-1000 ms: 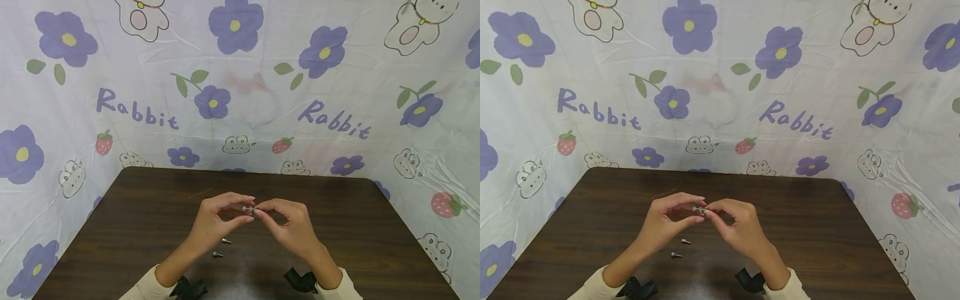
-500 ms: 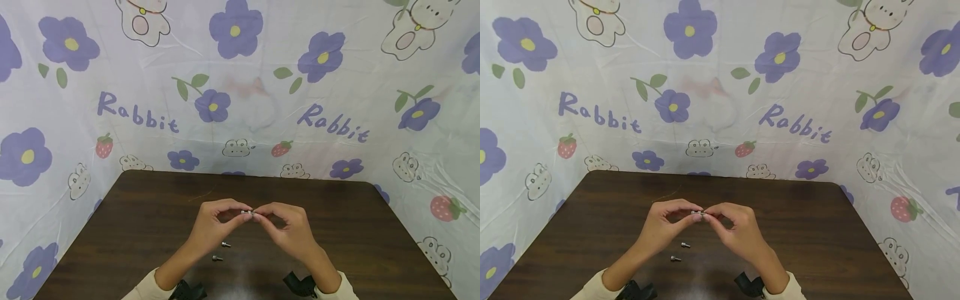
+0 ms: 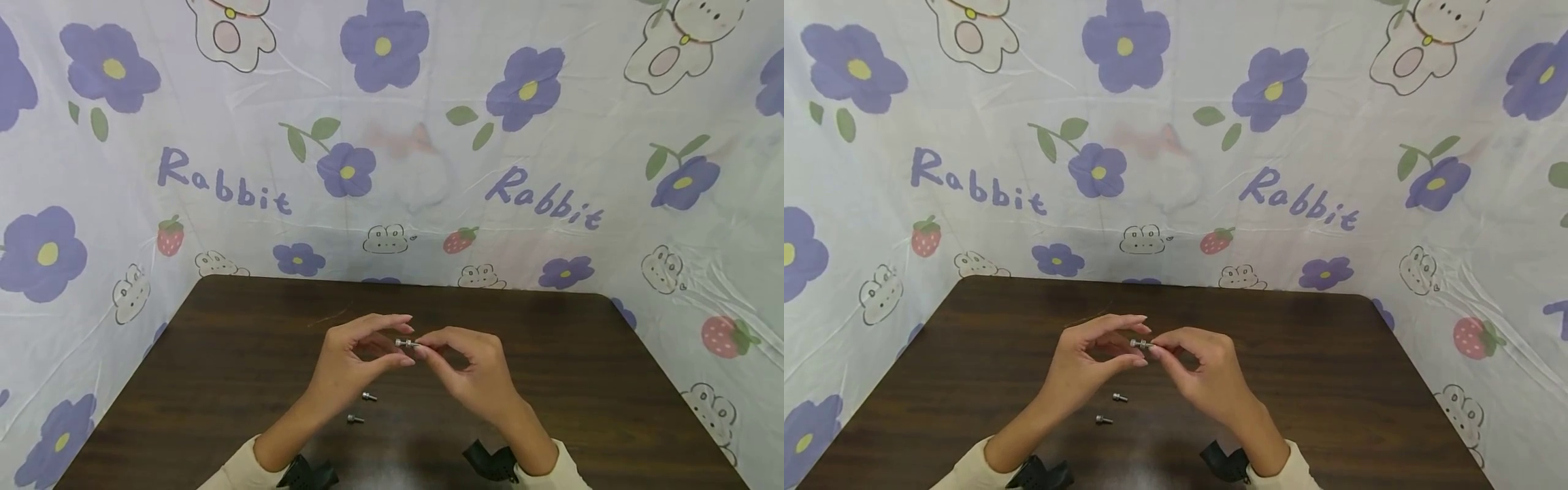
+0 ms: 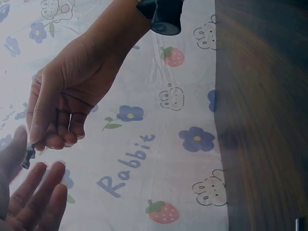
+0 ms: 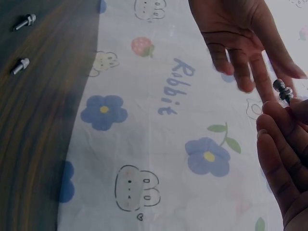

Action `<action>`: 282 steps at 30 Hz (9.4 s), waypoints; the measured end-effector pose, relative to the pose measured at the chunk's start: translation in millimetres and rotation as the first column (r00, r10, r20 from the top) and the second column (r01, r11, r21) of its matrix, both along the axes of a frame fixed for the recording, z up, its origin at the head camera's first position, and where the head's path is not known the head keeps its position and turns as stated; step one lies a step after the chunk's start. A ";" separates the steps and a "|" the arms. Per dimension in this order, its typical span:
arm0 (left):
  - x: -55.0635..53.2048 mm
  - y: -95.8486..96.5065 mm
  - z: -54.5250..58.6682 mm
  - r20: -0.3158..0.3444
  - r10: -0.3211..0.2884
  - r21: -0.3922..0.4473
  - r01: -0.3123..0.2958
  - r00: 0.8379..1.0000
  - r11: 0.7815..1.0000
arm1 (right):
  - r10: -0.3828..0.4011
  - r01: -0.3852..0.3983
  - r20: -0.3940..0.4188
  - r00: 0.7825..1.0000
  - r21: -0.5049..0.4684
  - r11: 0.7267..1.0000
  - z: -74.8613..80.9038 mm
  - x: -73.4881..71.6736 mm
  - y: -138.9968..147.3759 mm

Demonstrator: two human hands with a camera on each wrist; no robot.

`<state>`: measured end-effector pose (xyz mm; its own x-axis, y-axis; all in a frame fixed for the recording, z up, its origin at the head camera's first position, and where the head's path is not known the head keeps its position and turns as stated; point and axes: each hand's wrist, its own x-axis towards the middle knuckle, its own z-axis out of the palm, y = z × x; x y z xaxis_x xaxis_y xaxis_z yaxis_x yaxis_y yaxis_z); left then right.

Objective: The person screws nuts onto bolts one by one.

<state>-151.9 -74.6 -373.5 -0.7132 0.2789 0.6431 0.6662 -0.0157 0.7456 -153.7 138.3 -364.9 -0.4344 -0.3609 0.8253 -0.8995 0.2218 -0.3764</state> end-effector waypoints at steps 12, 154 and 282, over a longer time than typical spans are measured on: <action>-2.7 -0.9 -1.2 -0.160 0.017 0.015 -0.015 0.987 1.000 | 0.014 -0.014 -0.001 1.000 -0.003 1.000 1.7 0.5 -1.1; -1.2 -2.4 -2.3 -0.071 -0.049 0.015 0.050 0.996 0.999 | 0.028 -0.029 -0.057 0.998 -0.026 0.999 4.8 3.1 -3.1; -0.8 -3.4 -2.9 -0.070 0.032 -0.022 -0.033 0.997 0.999 | 0.040 -0.044 -0.082 0.996 -0.042 0.998 2.0 4.0 -4.7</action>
<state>-152.8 -78.0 -376.3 -0.6760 0.2718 0.6850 0.7163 0.0239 0.6974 -149.7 133.6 -362.9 -0.3504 -0.3405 0.8725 -0.9357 0.1679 -0.3102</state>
